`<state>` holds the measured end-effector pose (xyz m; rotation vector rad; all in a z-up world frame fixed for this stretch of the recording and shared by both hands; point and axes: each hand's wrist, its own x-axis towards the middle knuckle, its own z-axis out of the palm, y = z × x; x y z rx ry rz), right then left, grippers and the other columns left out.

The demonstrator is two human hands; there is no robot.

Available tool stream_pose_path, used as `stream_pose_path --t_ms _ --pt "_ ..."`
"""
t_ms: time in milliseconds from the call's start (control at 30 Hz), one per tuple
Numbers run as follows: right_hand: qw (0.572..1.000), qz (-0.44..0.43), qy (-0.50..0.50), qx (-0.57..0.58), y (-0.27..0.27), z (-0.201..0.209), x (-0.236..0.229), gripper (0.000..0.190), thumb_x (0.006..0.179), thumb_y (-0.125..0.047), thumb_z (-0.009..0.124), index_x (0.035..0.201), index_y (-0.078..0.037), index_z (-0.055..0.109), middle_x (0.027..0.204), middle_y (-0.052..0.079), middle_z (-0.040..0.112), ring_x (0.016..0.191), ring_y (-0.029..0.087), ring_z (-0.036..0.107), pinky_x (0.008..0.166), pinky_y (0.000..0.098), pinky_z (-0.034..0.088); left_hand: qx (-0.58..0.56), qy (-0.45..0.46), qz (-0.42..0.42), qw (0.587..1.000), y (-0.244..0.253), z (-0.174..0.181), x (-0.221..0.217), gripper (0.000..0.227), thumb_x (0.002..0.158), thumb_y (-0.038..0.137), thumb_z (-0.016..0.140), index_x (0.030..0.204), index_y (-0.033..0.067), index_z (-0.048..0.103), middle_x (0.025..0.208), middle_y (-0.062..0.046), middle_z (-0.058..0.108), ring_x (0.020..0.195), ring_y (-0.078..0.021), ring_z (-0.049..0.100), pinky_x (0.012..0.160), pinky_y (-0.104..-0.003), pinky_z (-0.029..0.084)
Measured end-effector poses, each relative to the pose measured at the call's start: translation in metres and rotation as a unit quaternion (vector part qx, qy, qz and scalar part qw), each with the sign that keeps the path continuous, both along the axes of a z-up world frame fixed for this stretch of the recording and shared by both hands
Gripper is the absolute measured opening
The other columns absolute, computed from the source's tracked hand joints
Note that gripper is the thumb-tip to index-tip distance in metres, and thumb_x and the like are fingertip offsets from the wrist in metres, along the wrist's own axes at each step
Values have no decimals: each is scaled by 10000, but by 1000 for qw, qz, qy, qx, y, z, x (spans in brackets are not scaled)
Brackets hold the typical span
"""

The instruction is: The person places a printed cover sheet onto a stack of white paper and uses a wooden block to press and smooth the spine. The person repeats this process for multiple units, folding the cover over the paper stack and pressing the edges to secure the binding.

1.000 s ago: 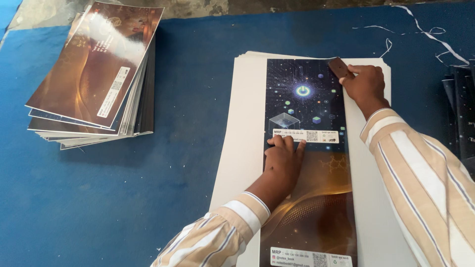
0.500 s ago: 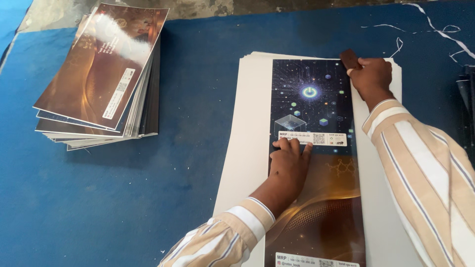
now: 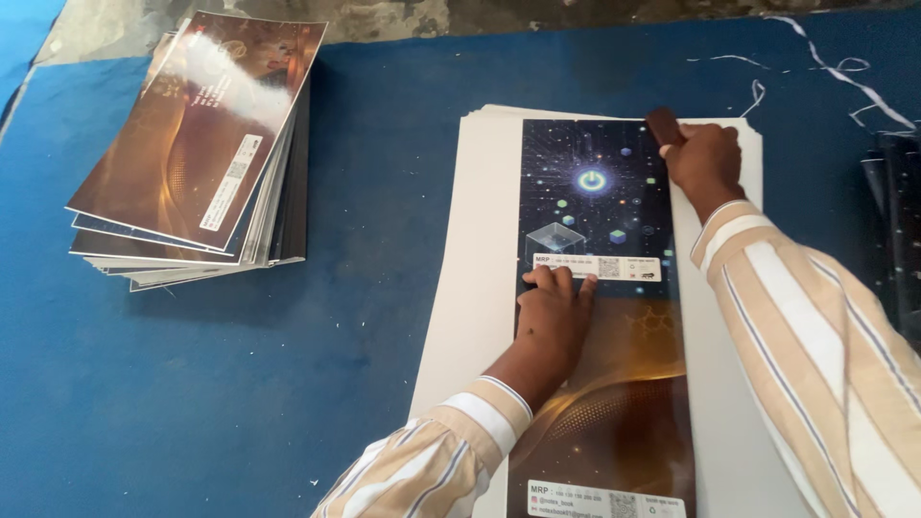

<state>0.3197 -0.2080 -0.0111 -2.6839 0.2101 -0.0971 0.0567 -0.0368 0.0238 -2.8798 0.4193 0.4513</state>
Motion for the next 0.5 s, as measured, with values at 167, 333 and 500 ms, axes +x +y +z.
stream_pose_path --t_ms 167,333,500 --pt "998 45 -31 -22 -4 8 -27 446 885 -248 840 1311 -171 730 1243 230 626 1095 387 631 946 470 502 -6 48 5 999 2 17 -2 1424 510 480 1011 1642 143 216 1397 -260 462 1250 -477 465 756 -403 582" --pt "1000 18 9 -12 0 15 -44 453 880 -251 825 1318 -210 717 1277 182 605 1098 360 648 952 452 516 -8 45 8 999 3 20 -1 1462 470 506 1021 1638 145 220 1384 -268 469 1241 -481 464 709 -395 601" --pt "999 40 14 -20 -4 19 -56 450 869 -231 830 1306 -230 724 1279 173 585 1138 356 625 965 454 514 -12 42 10 999 2 12 1 1480 445 497 1030 1639 154 226 1379 -252 475 1245 -473 465 708 -389 603"
